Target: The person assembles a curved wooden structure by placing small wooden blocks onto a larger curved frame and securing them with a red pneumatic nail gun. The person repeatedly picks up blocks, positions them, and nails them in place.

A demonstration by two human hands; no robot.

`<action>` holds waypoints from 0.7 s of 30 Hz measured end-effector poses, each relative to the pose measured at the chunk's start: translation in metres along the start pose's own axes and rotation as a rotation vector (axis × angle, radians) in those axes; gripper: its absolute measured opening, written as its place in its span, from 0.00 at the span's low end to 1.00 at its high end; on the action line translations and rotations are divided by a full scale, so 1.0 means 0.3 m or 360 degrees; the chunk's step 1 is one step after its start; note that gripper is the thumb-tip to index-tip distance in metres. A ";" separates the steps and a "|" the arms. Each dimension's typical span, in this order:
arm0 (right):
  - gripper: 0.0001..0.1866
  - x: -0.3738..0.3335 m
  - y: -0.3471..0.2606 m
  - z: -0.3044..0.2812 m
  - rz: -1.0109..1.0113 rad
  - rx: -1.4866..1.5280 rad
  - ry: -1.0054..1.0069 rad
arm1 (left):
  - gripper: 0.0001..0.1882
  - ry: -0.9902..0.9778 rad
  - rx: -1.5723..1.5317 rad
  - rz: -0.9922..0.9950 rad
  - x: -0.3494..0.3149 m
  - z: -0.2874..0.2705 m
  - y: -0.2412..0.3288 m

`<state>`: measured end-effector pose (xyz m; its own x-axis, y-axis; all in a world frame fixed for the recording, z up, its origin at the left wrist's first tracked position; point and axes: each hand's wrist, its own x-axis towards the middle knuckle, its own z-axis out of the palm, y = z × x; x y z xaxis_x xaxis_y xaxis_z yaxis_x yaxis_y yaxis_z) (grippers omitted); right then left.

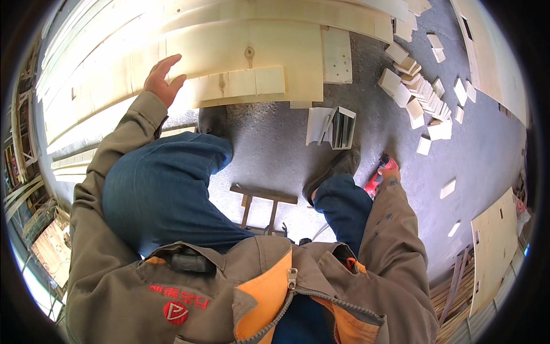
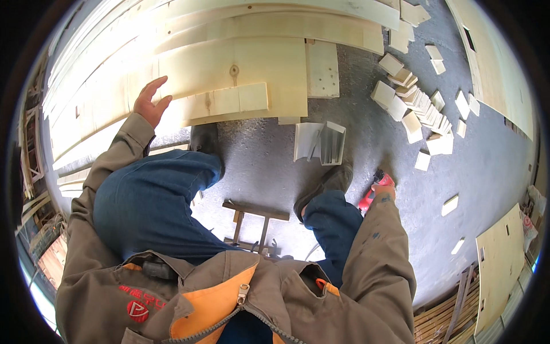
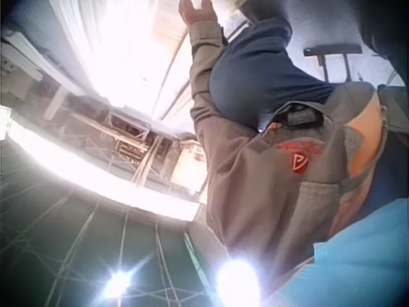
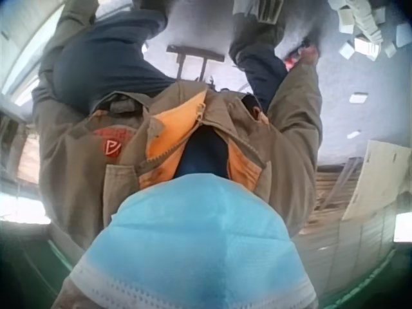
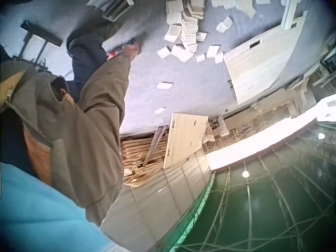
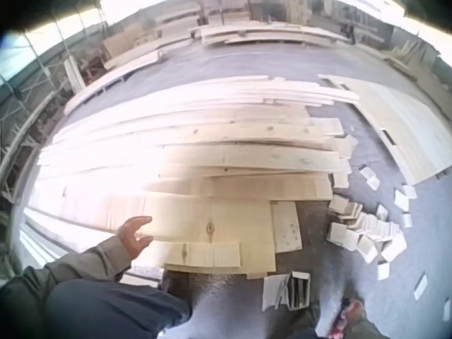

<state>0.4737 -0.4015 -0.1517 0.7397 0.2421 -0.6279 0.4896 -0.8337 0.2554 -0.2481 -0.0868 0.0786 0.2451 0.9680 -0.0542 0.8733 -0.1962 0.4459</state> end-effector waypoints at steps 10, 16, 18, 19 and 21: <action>0.26 -0.115 0.001 0.008 0.0035 0.0255 -0.0122 | 0.28 0.0012 -0.0580 -0.0317 -0.005 0.180 -0.333; 0.22 0.061 0.167 0.052 -0.0372 -0.0804 -0.0061 | 0.26 0.0011 -0.0694 -0.0182 0.068 0.299 -0.245; 0.20 0.022 0.124 0.062 -0.0243 -0.0422 -0.0151 | 0.28 0.0019 -0.0579 -0.0223 0.063 0.234 -0.158; 0.19 -0.015 0.086 0.057 -0.0004 0.0035 -0.0159 | 0.28 0.0035 -0.0524 -0.0237 0.056 0.186 -0.141; 0.18 -0.078 0.038 0.035 0.0218 0.0434 -0.0111 | 0.27 0.0045 -0.0418 -0.0286 0.054 0.114 -0.032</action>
<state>0.4572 -0.4219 -0.1420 0.7521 0.0913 -0.6527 0.2387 -0.9608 0.1407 -0.2380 -0.0747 0.0429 0.0815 0.9882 -0.1299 0.7622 0.0222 0.6470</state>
